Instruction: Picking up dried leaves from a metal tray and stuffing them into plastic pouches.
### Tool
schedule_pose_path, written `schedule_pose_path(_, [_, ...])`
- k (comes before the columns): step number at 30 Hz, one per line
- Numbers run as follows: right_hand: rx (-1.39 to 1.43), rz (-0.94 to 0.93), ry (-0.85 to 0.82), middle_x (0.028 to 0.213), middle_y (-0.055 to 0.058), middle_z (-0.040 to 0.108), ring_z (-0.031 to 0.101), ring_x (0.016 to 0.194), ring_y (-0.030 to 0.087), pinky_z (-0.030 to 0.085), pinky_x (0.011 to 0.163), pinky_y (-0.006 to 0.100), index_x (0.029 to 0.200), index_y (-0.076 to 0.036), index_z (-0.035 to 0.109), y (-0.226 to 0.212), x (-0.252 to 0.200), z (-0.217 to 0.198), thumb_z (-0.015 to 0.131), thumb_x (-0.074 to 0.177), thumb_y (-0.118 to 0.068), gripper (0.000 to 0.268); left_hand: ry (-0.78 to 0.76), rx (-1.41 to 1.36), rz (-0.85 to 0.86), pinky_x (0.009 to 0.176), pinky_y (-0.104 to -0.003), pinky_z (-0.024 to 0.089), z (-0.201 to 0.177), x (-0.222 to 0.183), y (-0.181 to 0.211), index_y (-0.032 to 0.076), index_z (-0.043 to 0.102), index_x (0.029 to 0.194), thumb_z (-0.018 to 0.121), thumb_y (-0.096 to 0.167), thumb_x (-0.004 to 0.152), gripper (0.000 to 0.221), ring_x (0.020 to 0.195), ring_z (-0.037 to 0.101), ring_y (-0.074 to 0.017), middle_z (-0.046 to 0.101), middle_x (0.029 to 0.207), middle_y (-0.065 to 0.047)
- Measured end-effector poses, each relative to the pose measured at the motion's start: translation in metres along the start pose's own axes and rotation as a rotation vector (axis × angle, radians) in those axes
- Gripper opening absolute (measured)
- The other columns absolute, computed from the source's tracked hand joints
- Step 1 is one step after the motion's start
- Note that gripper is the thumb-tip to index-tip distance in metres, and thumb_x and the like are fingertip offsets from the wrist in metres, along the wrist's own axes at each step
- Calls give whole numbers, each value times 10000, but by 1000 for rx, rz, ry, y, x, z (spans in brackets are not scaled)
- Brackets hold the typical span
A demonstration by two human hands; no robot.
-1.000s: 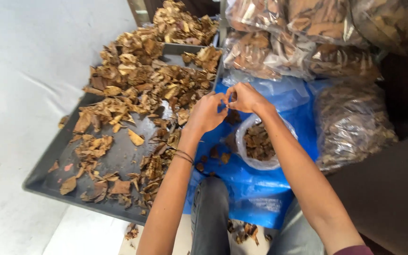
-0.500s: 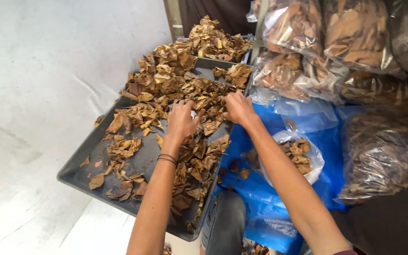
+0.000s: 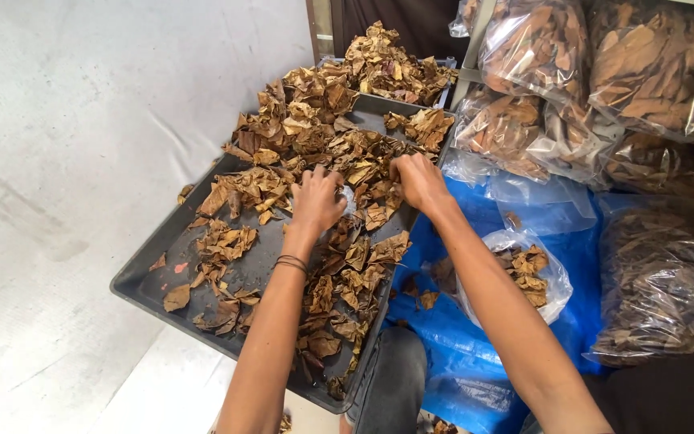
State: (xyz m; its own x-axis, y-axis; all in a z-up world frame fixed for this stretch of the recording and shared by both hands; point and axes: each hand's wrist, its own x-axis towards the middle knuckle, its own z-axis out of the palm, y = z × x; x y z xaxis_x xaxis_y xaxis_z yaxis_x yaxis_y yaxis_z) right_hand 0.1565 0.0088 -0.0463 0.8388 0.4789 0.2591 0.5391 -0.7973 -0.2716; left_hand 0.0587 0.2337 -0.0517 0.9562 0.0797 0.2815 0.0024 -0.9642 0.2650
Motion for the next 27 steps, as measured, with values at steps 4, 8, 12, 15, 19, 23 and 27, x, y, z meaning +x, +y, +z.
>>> schedule_pose_path(4, [148, -21, -19, 1075, 251, 742, 685, 1112, 491, 573, 924, 679, 1073, -22, 732, -44, -27, -51, 768, 870, 52, 218, -35, 28, 63, 1030, -705, 436, -6, -9, 28, 155, 726, 1233, 770, 307, 933, 339, 1374, 508, -419, 640, 1282, -151])
schedule_pose_path(8, [315, -38, 16, 1031, 263, 745, 690, 1072, 510, 580, 883, 639, 1079, -20, 731, -62, -32, -65, 790, 858, 37, 235, 32, 169, 37, 986, -609, 455, 38, 15, 20, 120, 752, 1110, 765, 322, 957, 254, 1184, 578, -337, 636, 1188, -120])
schedule_pose_path(12, [374, -46, 89, 1008, 226, 756, 713, 1036, 451, 595, 870, 605, 1103, -54, 748, -63, -21, -62, 813, 848, 5, 269, 96, 107, 5, 909, -595, 458, 58, 29, 11, 143, 747, 993, 741, 325, 965, 184, 1037, 615, -286, 645, 1052, -74])
schedule_pose_path(15, [329, -35, 134, 1073, 191, 762, 712, 1080, 418, 591, 921, 558, 1091, -86, 763, -56, -15, -49, 815, 859, -16, 248, 153, -111, 24, 809, -556, 478, 47, 23, 6, 111, 688, 886, 678, 258, 944, 158, 909, 654, -322, 655, 898, -98])
schedule_pose_path(19, [285, -107, 102, 1019, 186, 748, 714, 1028, 424, 597, 869, 586, 1086, -66, 738, -34, 3, -7, 787, 884, -13, 214, 191, -247, 51, 762, -517, 495, 3, 5, 9, 122, 561, 807, 677, 157, 885, 144, 747, 654, -346, 595, 713, -68])
schedule_pose_path(23, [154, -118, -33, 1091, 167, 753, 709, 1099, 394, 590, 935, 559, 1095, -78, 745, -45, -14, -6, 789, 881, -84, 219, 188, -336, 48, 675, -526, 497, -4, 3, 2, 156, 499, 800, 665, 126, 856, 178, 629, 647, -359, 601, 660, -96])
schedule_pose_path(27, [-67, -148, -148, 1129, 149, 738, 700, 1114, 384, 591, 969, 546, 1148, -58, 749, -67, -33, -33, 827, 867, -141, 303, 175, -405, 63, 671, -506, 518, -54, -28, 15, 136, 542, 857, 678, 94, 889, 146, 611, 672, -345, 673, 693, -127])
